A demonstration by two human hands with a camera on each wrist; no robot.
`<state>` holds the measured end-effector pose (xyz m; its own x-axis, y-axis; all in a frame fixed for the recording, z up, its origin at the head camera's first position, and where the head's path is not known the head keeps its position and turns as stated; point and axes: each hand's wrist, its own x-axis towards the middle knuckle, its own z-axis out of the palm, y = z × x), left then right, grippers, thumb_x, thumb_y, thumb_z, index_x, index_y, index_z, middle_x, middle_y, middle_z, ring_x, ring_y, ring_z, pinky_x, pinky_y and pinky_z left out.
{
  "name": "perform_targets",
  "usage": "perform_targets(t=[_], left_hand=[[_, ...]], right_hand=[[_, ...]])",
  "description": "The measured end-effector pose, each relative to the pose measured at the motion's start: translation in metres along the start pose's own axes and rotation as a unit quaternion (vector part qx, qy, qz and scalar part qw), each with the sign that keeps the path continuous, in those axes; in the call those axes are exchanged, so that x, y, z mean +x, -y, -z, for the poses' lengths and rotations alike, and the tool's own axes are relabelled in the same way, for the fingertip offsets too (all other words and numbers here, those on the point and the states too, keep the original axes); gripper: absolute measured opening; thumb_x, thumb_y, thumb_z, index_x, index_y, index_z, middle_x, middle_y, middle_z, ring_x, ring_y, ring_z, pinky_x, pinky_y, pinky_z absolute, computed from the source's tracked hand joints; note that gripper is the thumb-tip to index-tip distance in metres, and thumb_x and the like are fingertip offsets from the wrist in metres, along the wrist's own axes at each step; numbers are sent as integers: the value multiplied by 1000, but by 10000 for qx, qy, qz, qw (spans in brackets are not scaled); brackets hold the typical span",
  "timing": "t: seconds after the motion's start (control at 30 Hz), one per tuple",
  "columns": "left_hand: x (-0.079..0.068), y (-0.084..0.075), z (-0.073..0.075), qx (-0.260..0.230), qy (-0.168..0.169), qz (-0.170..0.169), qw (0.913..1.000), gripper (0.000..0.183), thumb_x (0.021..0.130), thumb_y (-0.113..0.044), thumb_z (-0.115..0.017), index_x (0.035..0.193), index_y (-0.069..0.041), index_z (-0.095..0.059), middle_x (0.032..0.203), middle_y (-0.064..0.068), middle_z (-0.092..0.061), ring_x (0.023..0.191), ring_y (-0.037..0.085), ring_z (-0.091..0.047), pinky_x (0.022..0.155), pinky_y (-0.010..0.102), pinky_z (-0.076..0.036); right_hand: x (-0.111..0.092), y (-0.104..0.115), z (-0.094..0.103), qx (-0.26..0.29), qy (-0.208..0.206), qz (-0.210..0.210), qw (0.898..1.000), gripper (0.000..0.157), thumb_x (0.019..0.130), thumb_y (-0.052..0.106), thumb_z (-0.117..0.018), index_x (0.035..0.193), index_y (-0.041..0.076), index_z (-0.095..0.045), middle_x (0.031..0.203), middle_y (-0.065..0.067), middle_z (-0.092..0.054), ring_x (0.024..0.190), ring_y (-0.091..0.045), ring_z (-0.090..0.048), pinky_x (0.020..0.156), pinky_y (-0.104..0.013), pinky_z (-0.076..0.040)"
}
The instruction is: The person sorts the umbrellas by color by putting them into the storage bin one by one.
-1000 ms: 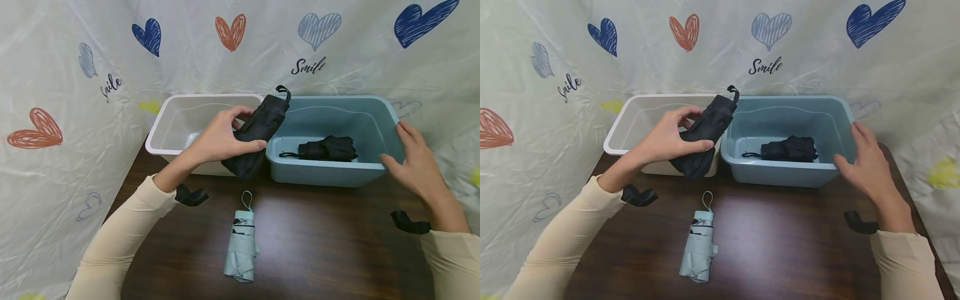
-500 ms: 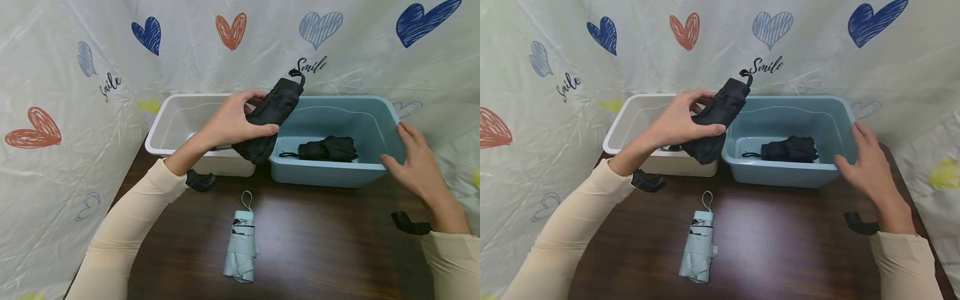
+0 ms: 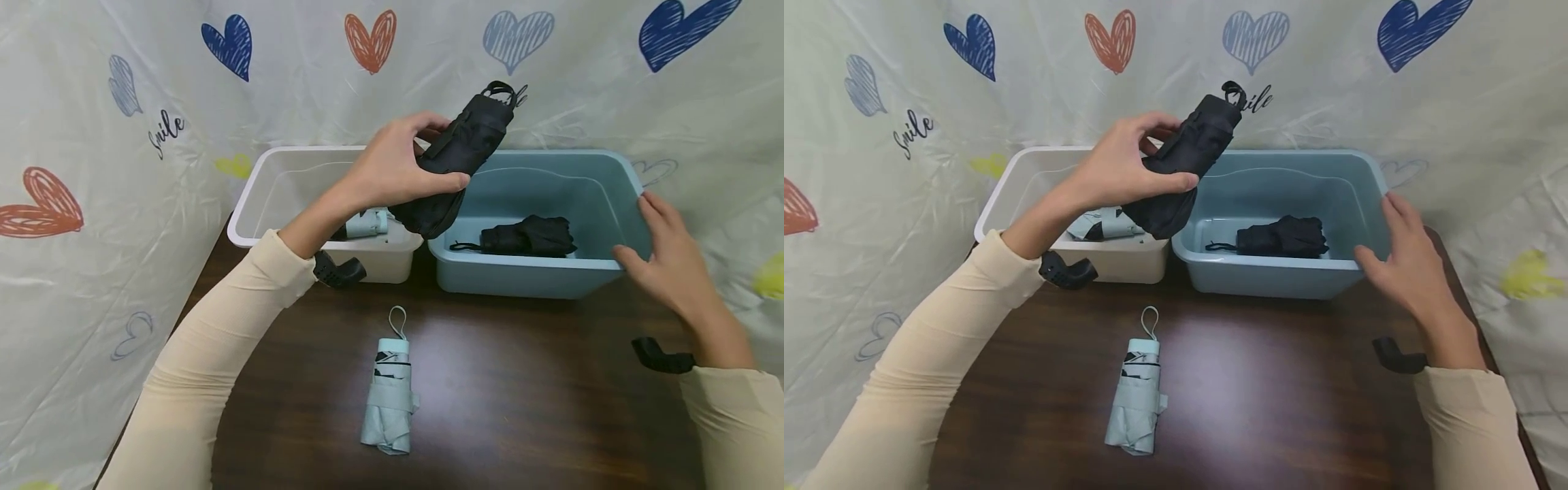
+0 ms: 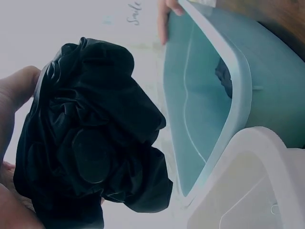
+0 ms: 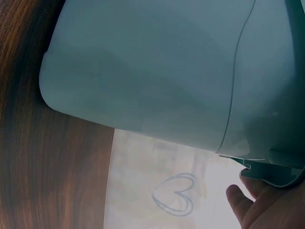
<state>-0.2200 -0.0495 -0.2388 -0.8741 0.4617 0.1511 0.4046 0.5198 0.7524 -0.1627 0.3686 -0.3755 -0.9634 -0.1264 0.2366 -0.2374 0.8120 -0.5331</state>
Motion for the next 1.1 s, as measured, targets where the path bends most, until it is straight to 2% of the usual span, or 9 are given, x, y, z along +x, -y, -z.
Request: perform_targets(t=[0.2,0.43,0.63,0.8,1.1], left_hand=[[6,-6,2,-55,228,53,9997,72,75,-42,-81,138,-17,-56,129,1,-64,93,9,-68,86,22,-54],[13,-12,-2,-39,450,-151,9989,69,76,-40,-82,136,-18,-57,126,1,-65,91,10,-68,86,22,-53],[23,-15,-3,603,574,-323,9960,72,76,-44,-80,139,-19,-56,130,-1,-64,106,10,-63,92,20,-48],[32,-19,-8,1209,774,-571,9880,73,78,-46,-79,141,-19,-54,131,-3,-64,115,7,-57,93,20,-45],[42,-25,-23,2013,1395,-941,9650,70,81,-47,-75,141,-20,-53,132,-7,-62,111,5,-55,90,19,-45]], right_hand=[[2,-5,-1,33,-57,106,9999,78,93,23,-55,161,6,-21,168,-19,-19,148,-54,-24,117,-75,-18],[1,-3,-1,28,-143,117,9998,77,92,23,-55,160,6,-23,167,-19,-22,145,-56,-27,117,-74,-19],[2,1,-2,6,-189,96,9998,77,92,23,-55,159,2,-24,167,-21,-22,145,-56,-27,119,-71,-19],[2,1,-1,-29,-220,113,9997,77,91,22,-55,159,1,-24,166,-22,-22,146,-55,-26,120,-70,-19],[2,2,-2,-35,-131,-10,9999,79,90,22,-56,160,2,-22,167,-22,-20,146,-55,-25,118,-74,-18]])
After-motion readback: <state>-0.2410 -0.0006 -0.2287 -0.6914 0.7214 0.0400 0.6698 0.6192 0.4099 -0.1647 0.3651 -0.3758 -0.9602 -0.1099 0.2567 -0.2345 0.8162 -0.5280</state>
